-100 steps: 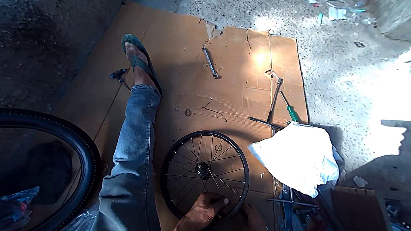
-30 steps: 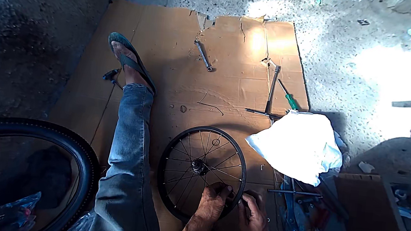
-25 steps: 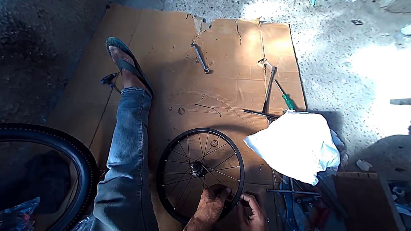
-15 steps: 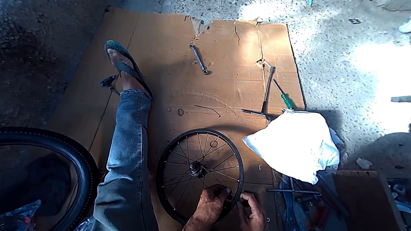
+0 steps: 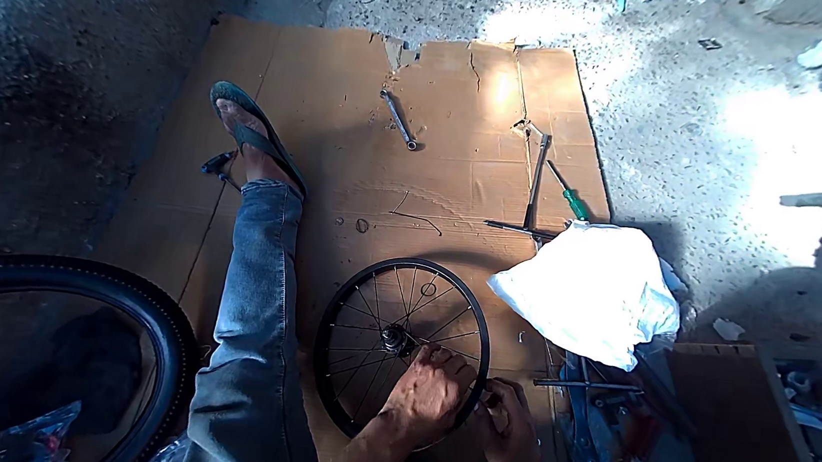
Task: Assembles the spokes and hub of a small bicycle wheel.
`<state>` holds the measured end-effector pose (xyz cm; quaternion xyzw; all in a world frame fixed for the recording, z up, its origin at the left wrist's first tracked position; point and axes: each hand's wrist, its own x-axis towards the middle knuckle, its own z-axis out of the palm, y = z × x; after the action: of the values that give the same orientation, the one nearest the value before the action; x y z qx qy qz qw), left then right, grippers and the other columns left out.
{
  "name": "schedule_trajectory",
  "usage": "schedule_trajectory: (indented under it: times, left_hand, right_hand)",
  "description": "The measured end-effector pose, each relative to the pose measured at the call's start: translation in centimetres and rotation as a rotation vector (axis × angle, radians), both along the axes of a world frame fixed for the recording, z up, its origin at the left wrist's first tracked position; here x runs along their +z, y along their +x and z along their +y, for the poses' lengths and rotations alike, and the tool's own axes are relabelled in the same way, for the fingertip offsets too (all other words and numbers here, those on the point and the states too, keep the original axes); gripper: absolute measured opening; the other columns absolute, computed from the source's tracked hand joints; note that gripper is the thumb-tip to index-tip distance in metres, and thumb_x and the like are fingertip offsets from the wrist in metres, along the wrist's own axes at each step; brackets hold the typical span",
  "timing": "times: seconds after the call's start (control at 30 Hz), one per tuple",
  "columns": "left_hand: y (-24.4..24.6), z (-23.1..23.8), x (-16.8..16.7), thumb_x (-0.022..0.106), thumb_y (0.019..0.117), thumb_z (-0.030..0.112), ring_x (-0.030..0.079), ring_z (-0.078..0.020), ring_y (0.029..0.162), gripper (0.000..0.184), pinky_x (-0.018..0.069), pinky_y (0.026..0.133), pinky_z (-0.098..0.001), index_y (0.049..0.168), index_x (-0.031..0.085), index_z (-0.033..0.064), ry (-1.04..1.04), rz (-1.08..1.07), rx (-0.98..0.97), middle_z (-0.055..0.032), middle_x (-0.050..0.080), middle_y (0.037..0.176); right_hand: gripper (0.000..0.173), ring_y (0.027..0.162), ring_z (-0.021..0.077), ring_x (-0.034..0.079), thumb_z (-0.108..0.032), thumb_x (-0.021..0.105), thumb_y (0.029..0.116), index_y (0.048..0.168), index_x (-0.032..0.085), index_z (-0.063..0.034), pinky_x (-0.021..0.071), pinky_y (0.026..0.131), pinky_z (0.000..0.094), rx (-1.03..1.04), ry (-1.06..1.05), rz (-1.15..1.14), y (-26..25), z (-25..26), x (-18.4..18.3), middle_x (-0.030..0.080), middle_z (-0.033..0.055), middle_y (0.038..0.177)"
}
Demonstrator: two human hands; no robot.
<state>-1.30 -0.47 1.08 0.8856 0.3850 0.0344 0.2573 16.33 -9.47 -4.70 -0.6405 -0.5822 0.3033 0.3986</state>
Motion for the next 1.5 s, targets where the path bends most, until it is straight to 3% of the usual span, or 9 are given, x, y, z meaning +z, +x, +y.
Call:
schedule_trajectory:
  times: [0.2,0.3,0.4,0.53,0.67,0.77,0.93,1.07,1.5]
  left_hand:
    - [0.1,3.1,-0.1,0.053,0.1035,0.023,0.065,-0.0305,0.111,0.024,0.0508,0.099,-0.0495,0.109,0.07,0.0068,-0.323,-0.036,-0.129,-0.0129,0.069,0.112]
    - [-0.3,3.5,0.1,0.047,0.1084,0.023,0.062,-0.0335,0.117,0.029,0.0492,0.101,-0.0516,0.113,0.069,0.0052,-0.324,0.026,-0.239,-0.0152,0.066,0.117]
    - [-0.2,2.9,-0.4,0.041,0.1089,0.027,0.061,-0.0332,0.118,0.033,0.0483,0.101,-0.0514,0.113,0.065,0.0049,-0.255,0.077,-0.259,-0.0146,0.065,0.117]
    - [0.1,2.3,0.1,0.053,0.0979,0.027,0.062,-0.0278,0.117,0.029,0.045,0.103,-0.0493,0.118,0.064,0.01,-0.321,0.023,-0.097,-0.0098,0.068,0.116]
    - [-0.5,3.2,-0.6,0.049,0.1067,0.025,0.062,-0.0309,0.117,0.027,0.0461,0.104,-0.0504,0.115,0.068,0.0082,-0.364,-0.049,-0.181,-0.0131,0.068,0.115]
    - [-0.5,3.4,-0.4,0.043,0.1094,0.028,0.06,-0.0339,0.121,0.033,0.0463,0.105,-0.0526,0.117,0.066,0.0063,-0.361,0.037,-0.263,-0.0153,0.065,0.119]
    - [-0.2,3.0,0.0,0.053,0.0986,0.029,0.063,-0.0276,0.114,0.029,0.0457,0.103,-0.0512,0.117,0.065,0.0103,-0.394,-0.018,-0.119,-0.0096,0.068,0.114]
    - [-0.5,3.4,-0.1,0.047,0.106,0.027,0.061,-0.0314,0.119,0.03,0.0446,0.105,-0.0524,0.115,0.068,0.0075,-0.416,0.002,-0.179,-0.013,0.067,0.117]
    - [-0.3,2.6,0.3,0.041,0.109,0.03,0.059,-0.034,0.12,0.035,0.0434,0.105,-0.0546,0.115,0.065,0.0049,-0.35,0.067,-0.194,-0.0157,0.065,0.118]
  right_hand:
    - [0.018,0.094,0.0089,0.067,-0.021,0.062,0.0957,0.101,0.075,-0.0096,0.059,0.08,0.0232,0.015,0.042,-0.088,0.1,0.2,0.2,0.068,0.0065,0.107]
    - [0.025,0.092,0.0083,0.065,-0.023,0.067,0.0915,0.11,0.071,-0.0073,0.0584,0.078,0.0215,0.034,0.023,-0.026,0.1,0.1,-0.2,0.065,0.0085,0.112]
    - [0.015,0.087,0.0079,0.066,-0.016,0.068,0.0889,0.102,0.071,-0.0082,0.0588,0.075,0.0214,0.009,0.033,0.033,0.0,0.2,-0.4,0.067,0.0053,0.103]
    - [0.019,0.086,0.0075,0.064,-0.023,0.061,0.0968,0.101,0.074,-0.0103,0.0577,0.076,0.0224,0.029,0.067,-0.106,0.2,0.4,-0.1,0.067,0.0037,0.099]
    - [0.024,0.087,0.0063,0.062,-0.025,0.067,0.0915,0.11,0.07,-0.0113,0.0559,0.075,0.022,0.032,-0.01,-0.026,0.1,0.2,0.3,0.066,0.0019,0.104]
    - [0.017,0.083,0.0061,0.063,-0.018,0.068,0.0864,0.101,0.07,-0.0107,0.056,0.072,0.0209,0.003,-0.025,0.007,-0.1,0.2,0.1,0.066,0.001,0.098]
    - [0.02,0.084,0.0063,0.064,-0.027,0.06,0.0976,0.101,0.074,-0.0125,0.0574,0.073,0.0221,0.021,0.048,-0.122,0.2,0.2,-0.1,0.067,0.0018,0.098]
    - [0.024,0.086,0.0074,0.063,-0.023,0.067,0.0911,0.111,0.068,-0.0096,0.0566,0.073,0.0226,0.042,-0.004,0.015,0.0,0.0,0.1,0.065,0.0029,0.103]
    - [0.016,0.084,0.0063,0.064,-0.022,0.066,0.0913,0.101,0.071,-0.0103,0.0571,0.073,0.0211,0.036,0.031,0.017,-0.1,0.0,0.0,0.066,0.002,0.099]
